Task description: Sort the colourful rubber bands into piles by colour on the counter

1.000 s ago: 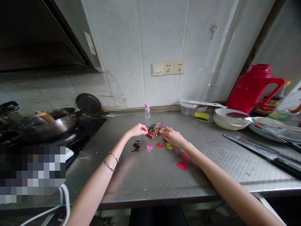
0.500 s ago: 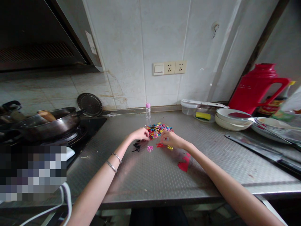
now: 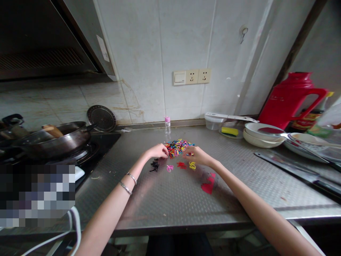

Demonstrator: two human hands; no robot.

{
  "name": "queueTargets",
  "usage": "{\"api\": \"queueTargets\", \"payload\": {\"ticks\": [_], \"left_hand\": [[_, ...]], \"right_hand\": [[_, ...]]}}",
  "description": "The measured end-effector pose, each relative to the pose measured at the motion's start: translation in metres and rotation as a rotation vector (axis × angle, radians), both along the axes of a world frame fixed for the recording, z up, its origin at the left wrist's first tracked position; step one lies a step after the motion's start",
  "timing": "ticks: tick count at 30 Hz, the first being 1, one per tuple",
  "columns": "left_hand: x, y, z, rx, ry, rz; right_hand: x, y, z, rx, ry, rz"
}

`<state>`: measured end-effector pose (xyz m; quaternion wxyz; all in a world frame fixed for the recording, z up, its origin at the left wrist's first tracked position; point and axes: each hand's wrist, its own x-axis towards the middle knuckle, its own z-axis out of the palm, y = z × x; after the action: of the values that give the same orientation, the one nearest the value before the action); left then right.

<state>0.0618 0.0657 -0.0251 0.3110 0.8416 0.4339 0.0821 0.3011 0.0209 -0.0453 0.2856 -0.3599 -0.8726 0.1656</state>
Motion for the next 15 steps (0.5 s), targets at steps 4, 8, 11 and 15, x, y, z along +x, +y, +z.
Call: {"api": "queueTargets", "payload": {"ticks": [4,8,11,15], "left_hand": [[0.001,0.000,-0.001,0.005,-0.010,-0.004],[0.004,0.000,-0.009,-0.022,-0.021,0.008],[0.007,0.002,-0.015,0.023,-0.013,0.011],[0.010,0.002,-0.015,0.088,0.004,-0.006]], "right_hand": [[0.009,0.006,-0.002,0.034,0.003,-0.069],[0.012,0.009,-0.005,0.036,0.009,-0.102],[0.012,0.009,-0.008,0.027,0.004,-0.120],[0.011,0.008,-0.007,0.025,-0.003,-0.135]]}}
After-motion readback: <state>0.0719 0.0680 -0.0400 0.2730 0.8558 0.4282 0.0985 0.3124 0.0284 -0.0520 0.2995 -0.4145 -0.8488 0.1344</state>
